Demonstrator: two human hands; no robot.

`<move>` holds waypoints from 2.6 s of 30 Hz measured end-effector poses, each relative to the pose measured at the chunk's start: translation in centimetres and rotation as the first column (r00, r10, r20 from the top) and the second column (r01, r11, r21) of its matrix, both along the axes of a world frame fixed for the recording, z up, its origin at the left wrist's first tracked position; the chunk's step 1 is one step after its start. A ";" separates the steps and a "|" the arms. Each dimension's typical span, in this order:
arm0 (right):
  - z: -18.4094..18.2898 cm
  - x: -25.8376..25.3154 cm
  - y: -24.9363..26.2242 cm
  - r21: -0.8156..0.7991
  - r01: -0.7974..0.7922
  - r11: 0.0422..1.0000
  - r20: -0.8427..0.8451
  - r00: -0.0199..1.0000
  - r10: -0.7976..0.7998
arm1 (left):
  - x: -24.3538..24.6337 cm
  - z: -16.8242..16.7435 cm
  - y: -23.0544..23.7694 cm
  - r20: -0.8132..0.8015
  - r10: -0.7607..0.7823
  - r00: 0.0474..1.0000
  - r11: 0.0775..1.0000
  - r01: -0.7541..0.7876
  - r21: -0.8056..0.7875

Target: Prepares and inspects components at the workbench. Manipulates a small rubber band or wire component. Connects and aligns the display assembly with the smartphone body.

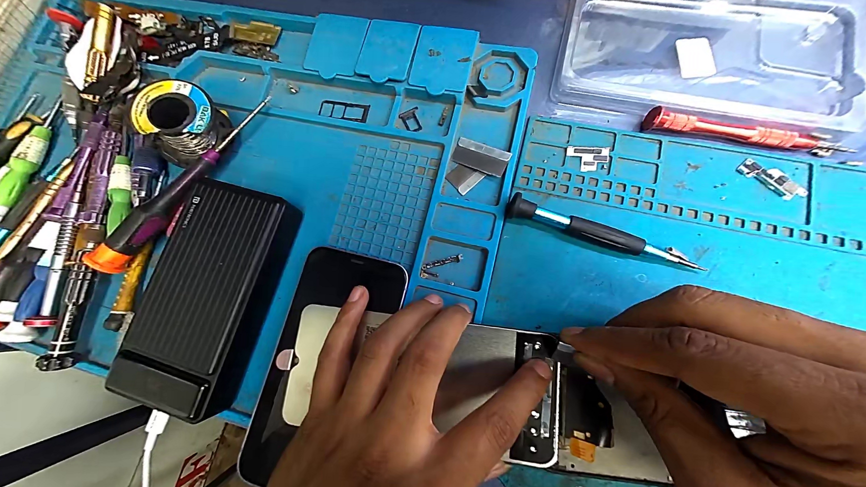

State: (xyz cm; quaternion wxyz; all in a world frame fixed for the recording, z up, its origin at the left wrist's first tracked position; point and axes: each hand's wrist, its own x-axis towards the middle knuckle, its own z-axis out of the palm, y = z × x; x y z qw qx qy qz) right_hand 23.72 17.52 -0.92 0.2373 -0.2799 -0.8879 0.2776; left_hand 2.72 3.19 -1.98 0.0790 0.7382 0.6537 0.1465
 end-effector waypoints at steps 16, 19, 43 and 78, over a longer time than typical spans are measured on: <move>0.1 -0.1 0.0 -0.017 -0.012 1.000 -0.009 1.000 0.012 | 0.0 0.0 0.0 -0.002 0.001 1.000 1.000 -0.001 0.001; 0.0 -0.1 0.0 0.003 -0.006 1.000 0.001 1.000 0.006 | 0.0 0.0 0.0 -0.002 0.000 1.000 1.000 0.000 0.004; 0.1 -0.6 -0.4 0.001 0.090 0.996 0.054 0.995 -0.090 | 0.1 0.3 0.2 -0.014 -0.009 1.000 0.999 0.008 -0.038; 0.2 -0.5 0.2 -0.013 0.064 0.998 0.037 0.997 -0.063 | 0.3 0.4 0.2 0.015 0.006 1.000 0.998 -0.005 -0.055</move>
